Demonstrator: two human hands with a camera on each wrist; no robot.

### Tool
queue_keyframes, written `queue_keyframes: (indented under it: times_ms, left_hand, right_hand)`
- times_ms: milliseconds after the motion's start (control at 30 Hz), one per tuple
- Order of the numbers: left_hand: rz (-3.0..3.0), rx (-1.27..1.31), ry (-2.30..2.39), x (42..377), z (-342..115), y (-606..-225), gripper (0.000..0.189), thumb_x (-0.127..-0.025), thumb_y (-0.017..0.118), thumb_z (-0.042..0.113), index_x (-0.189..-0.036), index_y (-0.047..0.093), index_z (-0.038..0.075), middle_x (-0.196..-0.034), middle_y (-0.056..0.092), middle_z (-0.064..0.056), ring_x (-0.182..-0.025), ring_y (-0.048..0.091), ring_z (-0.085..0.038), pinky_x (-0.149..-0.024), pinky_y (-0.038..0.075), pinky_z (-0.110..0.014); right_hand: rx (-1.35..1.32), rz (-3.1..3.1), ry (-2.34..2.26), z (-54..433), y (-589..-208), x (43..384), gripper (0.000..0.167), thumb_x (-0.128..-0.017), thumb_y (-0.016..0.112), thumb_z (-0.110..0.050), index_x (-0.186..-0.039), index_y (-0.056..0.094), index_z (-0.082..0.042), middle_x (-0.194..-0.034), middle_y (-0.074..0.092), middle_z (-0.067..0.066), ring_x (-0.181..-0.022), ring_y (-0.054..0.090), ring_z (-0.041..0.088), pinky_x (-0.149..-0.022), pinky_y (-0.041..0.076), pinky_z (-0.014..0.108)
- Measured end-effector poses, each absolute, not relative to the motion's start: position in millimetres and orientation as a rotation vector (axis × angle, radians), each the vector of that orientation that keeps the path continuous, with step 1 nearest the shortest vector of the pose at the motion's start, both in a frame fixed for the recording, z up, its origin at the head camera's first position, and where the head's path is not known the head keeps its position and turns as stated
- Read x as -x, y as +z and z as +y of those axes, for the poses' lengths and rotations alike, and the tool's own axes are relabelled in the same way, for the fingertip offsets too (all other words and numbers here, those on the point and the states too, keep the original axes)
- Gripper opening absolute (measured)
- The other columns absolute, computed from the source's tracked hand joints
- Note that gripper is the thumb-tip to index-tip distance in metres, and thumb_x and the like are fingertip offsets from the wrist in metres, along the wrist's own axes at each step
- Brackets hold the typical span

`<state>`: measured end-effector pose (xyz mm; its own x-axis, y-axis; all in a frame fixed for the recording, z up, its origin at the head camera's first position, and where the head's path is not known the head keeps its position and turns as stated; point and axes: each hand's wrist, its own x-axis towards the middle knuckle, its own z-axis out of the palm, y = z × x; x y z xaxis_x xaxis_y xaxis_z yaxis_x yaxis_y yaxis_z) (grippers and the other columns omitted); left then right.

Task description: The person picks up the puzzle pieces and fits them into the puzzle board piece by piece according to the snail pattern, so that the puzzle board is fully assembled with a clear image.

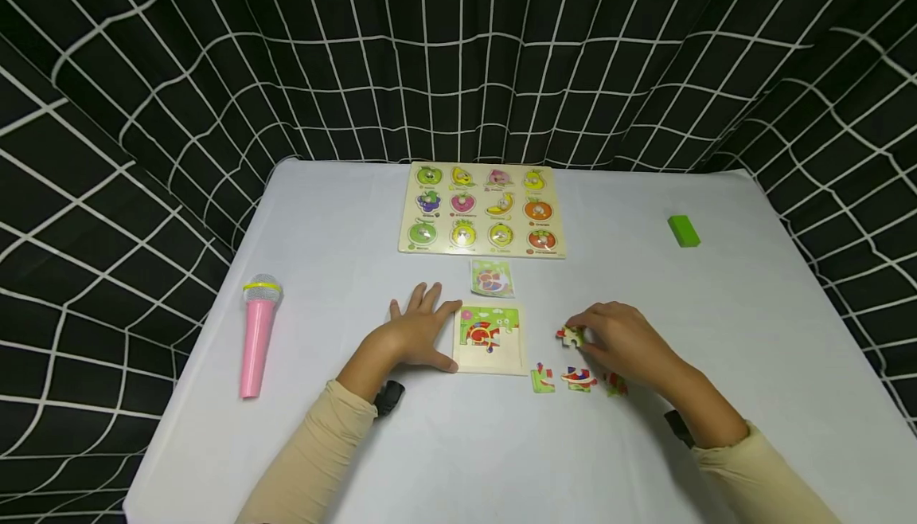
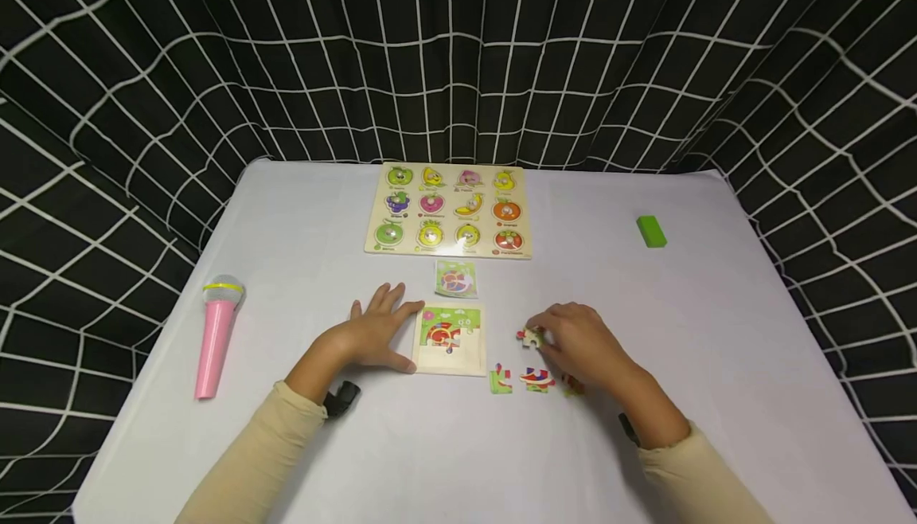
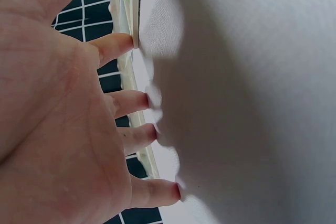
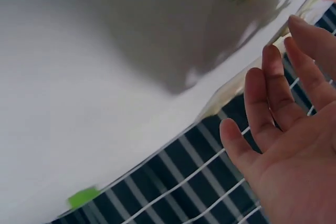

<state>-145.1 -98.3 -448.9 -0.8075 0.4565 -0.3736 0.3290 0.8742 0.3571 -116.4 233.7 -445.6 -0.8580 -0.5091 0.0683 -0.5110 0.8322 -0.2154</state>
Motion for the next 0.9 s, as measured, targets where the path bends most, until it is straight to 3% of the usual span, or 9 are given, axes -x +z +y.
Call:
queue_keyframes:
  times_ms: [433, 900]
  left_hand:
    - [2.592, -0.574, 0.385, 141, -95, -455, 0.101, -0.069, 0.083, 0.051, -0.152, 0.032, 0.023, -0.162, 0.010, -0.017, -0.148, 0.002, -0.041, -0.105, 0.014, -0.076]
    - [2.592, -0.559, 0.389, 145, -97, -453, 0.102, -0.069, 0.084, 0.050, -0.152, 0.032, 0.023, -0.162, 0.007, -0.016, -0.149, -0.002, -0.039, -0.106, 0.012, -0.075]
  right_hand:
    - [-1.119, -2.903, 0.390, 172, -450, 121, 0.028, -0.080, 0.079, -0.014, -0.107, 0.074, -0.017, -0.100, 0.067, -0.003, -0.100, 0.060, 0.019, -0.097, 0.042, 0.049]
    - [-1.100, -2.872, 0.299, 158, -456, 124, 0.028, -0.080, 0.079, -0.014, -0.107, 0.076, -0.018, -0.096, 0.065, -0.001, -0.098, 0.058, 0.022, -0.096, 0.043, 0.046]
